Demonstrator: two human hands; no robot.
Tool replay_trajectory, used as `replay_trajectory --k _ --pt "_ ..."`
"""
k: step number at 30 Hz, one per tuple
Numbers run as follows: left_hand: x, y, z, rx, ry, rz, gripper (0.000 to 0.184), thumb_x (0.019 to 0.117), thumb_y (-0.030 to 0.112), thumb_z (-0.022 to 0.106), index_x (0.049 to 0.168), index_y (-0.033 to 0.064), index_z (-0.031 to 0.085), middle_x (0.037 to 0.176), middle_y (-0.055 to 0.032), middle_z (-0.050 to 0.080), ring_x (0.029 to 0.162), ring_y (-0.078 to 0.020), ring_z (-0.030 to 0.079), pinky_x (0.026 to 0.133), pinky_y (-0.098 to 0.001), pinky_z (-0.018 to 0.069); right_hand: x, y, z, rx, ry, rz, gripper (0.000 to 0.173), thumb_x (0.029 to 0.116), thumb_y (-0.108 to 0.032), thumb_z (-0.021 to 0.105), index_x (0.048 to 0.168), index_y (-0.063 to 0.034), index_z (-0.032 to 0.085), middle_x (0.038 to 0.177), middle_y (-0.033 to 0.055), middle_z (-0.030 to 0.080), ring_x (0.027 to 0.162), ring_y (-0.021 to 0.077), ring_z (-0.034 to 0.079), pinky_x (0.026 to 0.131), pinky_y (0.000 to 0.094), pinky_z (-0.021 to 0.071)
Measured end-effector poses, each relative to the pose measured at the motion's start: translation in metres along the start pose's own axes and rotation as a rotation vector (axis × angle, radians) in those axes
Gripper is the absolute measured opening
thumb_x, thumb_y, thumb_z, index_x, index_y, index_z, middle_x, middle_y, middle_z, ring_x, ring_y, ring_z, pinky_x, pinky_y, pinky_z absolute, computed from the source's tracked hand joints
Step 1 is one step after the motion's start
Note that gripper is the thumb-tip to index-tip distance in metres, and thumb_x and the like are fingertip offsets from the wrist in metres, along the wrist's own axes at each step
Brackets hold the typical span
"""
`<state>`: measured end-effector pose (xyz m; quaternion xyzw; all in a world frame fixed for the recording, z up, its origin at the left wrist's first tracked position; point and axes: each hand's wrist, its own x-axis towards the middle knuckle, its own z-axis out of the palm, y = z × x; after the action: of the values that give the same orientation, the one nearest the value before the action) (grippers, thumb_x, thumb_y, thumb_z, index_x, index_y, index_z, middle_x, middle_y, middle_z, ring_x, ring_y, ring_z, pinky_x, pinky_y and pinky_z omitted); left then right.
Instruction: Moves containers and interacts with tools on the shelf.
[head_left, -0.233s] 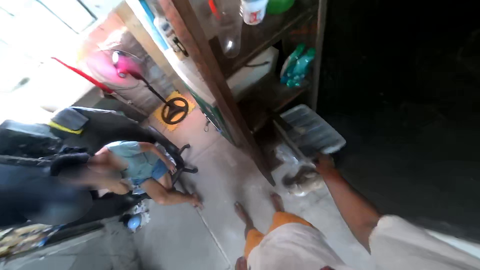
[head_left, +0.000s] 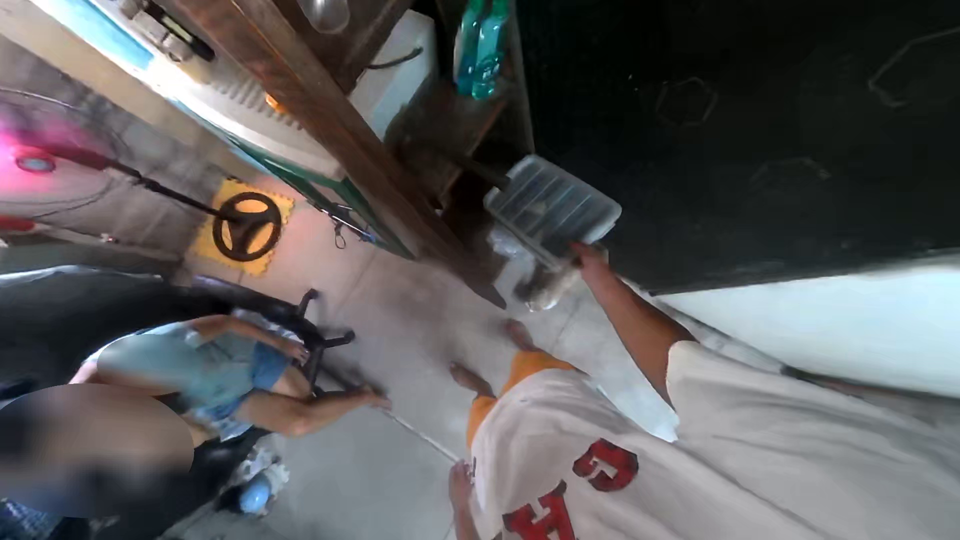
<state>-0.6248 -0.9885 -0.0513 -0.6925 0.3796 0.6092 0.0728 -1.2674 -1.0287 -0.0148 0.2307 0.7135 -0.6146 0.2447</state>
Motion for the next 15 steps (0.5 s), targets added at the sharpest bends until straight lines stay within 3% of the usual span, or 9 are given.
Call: replay_trajectory --k 2,4,8,11,15 --pt "0.007 0.013 -0.037 -0.056 0.024 -0.064 0.046 0.1128 0.025 0.039 0.145 -0.0071 0.047 0.139 -0.03 0.057 0.124 -0.041 0.06 0.103 -0.0553 0.0484 -0.022 0.012 -0.016 0.018 0.019 0.008 0.058 0.0837 -0.021 0.084 0.134 -0.0081 0.058 0.114 0.0148 0.068 0.089 0.0241 0.067 0.072 0.0417 0.0582" --pt "-0.002 0.045 -0.064 -0.028 0.064 -0.11 0.045 0.1125 0.023 0.04 0.143 -0.0081 0.048 0.138 -0.0293 0.058 0.124 -0.0401 0.061 0.105 -0.053 0.0484 -0.046 0.023 -0.037 0.032 0.067 0.029 0.059 0.083 -0.02 0.085 0.134 -0.0074 0.057 0.113 0.0153 0.068 0.089 0.0244 0.069 0.073 0.0416 0.0598" --pt "0.038 0.042 -0.116 -0.011 0.039 -0.04 0.048 0.1128 0.026 0.039 0.146 -0.009 0.044 0.138 -0.0312 0.058 0.123 -0.0426 0.06 0.103 -0.0542 0.0494 -0.095 0.05 -0.073 -0.036 0.116 0.057 0.058 0.0843 -0.019 0.084 0.135 -0.0058 0.057 0.113 0.018 0.067 0.087 0.027 0.068 0.071 0.0431 0.0584" --pt "0.075 0.046 -0.131 -0.04 0.031 0.009 0.048 0.1128 0.027 0.04 0.147 -0.0057 0.045 0.138 -0.0294 0.058 0.124 -0.0418 0.06 0.103 -0.0559 0.0483 -0.132 0.07 -0.093 -0.071 0.096 0.044 0.054 0.0865 -0.013 0.081 0.133 -0.004 0.056 0.112 0.0193 0.067 0.087 0.0287 0.07 0.07 0.044 0.0604" --pt "0.088 0.083 -0.122 -0.07 -0.021 0.103 0.048 0.1116 0.029 0.043 0.147 -0.0037 0.046 0.138 -0.0278 0.059 0.123 -0.0403 0.061 0.101 -0.0563 0.0498 -0.185 0.082 -0.097 -0.231 0.016 0.041 0.058 0.0869 -0.017 0.081 0.136 -0.0048 0.055 0.115 0.0176 0.066 0.088 0.0263 0.068 0.071 0.0429 0.0591"
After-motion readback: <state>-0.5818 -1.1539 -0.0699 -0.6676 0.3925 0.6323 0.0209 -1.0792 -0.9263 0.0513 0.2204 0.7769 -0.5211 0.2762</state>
